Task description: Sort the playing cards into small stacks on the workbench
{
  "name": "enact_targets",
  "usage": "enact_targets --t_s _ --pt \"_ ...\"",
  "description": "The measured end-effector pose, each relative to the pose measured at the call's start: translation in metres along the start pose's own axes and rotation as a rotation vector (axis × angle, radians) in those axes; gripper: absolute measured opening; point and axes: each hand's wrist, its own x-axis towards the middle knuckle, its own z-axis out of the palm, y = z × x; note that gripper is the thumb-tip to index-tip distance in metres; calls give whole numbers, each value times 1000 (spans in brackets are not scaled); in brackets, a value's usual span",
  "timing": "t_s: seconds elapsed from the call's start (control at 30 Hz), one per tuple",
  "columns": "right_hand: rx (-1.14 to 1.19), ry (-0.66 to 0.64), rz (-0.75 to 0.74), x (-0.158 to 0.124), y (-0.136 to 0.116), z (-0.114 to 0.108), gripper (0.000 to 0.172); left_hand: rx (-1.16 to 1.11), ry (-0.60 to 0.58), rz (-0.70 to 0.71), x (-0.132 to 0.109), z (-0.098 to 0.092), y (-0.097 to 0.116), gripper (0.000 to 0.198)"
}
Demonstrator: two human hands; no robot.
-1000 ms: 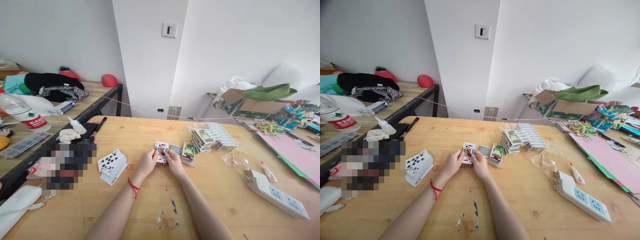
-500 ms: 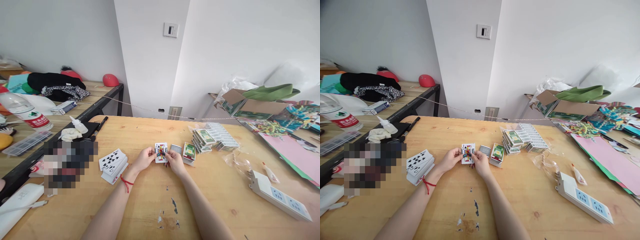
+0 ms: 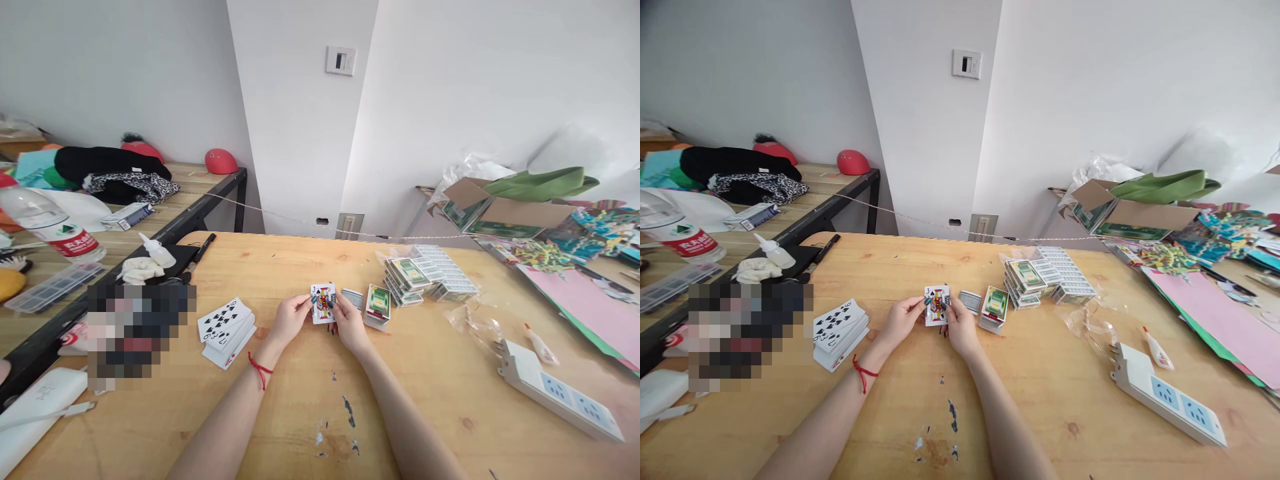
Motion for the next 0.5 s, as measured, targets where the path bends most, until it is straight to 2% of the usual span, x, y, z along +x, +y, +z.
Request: enact_targets --t_s 0.17,0.37,0.5 --pt "-22 -36 -17 -4 -4 1 56 89 44 16 1 -3 0 28" --pt "-23 -46 8 -3 -5 0 58 -31 27 -94 5 -6 1 27" --pt "-21 -62 2 -1 -2 -2 55 -68 0 -88 5 -6 2 26"
